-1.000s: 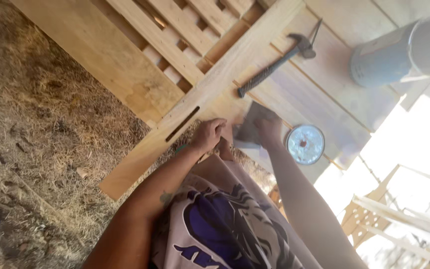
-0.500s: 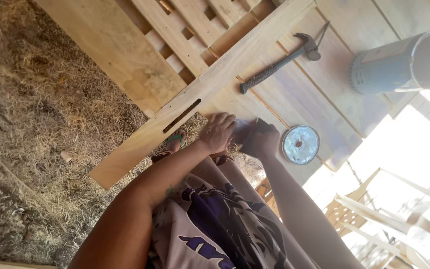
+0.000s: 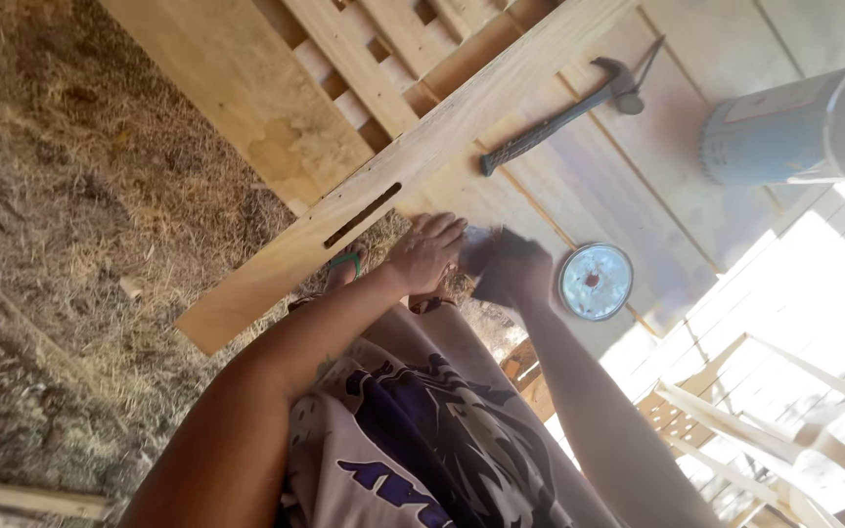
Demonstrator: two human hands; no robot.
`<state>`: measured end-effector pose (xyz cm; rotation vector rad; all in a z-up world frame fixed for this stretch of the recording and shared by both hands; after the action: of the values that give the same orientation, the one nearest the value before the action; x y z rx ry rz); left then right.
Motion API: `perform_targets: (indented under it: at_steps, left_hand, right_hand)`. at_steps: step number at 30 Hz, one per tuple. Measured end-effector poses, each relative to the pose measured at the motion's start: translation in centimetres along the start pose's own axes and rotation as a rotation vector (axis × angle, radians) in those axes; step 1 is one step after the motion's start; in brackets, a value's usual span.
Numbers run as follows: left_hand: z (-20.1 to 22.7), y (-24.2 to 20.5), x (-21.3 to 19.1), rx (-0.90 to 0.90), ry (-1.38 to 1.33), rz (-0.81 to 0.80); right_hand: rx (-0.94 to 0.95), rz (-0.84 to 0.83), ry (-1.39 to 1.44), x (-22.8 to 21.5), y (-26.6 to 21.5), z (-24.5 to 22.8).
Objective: The person applies wood putty to the joints and surfaces of a wooden bench frame using a metal scraper and their fingers to smooth the material into place.
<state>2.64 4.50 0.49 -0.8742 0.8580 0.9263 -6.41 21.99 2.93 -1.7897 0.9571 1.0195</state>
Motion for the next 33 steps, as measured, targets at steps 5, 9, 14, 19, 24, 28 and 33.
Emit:
perform_targets:
  at_steps: [5,9,14,19,24,28,33]
  left_hand:
    - [-0.6,-1.0,-0.6,-0.016,-0.168,-0.122]
    - [-0.4,-0.9,0.5,-0.003,-0.185,-0.096]
    - [-0.4,-0.7,0.0,-0.006,-0.091,-0.252]
    - [-0.4,-0.7,-0.6,0.024,-0.034,-0.239]
    - [0.0,-1.4,-0.9,0.025,-0.071,-0.278]
    - [-0.5,-0.2,-1.3,0.037,-0.042,-0.224]
    - [-0.2,-0.9,0.0,0.006,-0.183,0.061]
  right_hand:
    - [0.115,0.061,0.069,0.8,4.5,-1.0]
    - [-0.362,-0.113,-0.556,0.5,5.4,-2.8]
    - [0.114,-0.145,-0.141,-3.7,-1.5,-1.7]
    - [0.254,-0.137,0.017,-3.9,-2.0,-0.7]
    - [0.063,-0.081,0.101,-3.3,-0.6,-1.1]
    - [0.018,-0.007,0.202,-2.5,2.9,-3.2]
    - [0.081,0.095,0.118,0.7,6.3,-2.5]
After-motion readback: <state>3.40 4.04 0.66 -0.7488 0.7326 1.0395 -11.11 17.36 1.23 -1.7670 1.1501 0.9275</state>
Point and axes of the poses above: each hand's wrist, its own y-axis towards the middle knuckle, its own x-axis out of the palm, z = x × y, the point moved 6 cm from there along y, towards the middle knuckle, and after that the axes turned 2 degrees about -z, right-handed, at the moved point
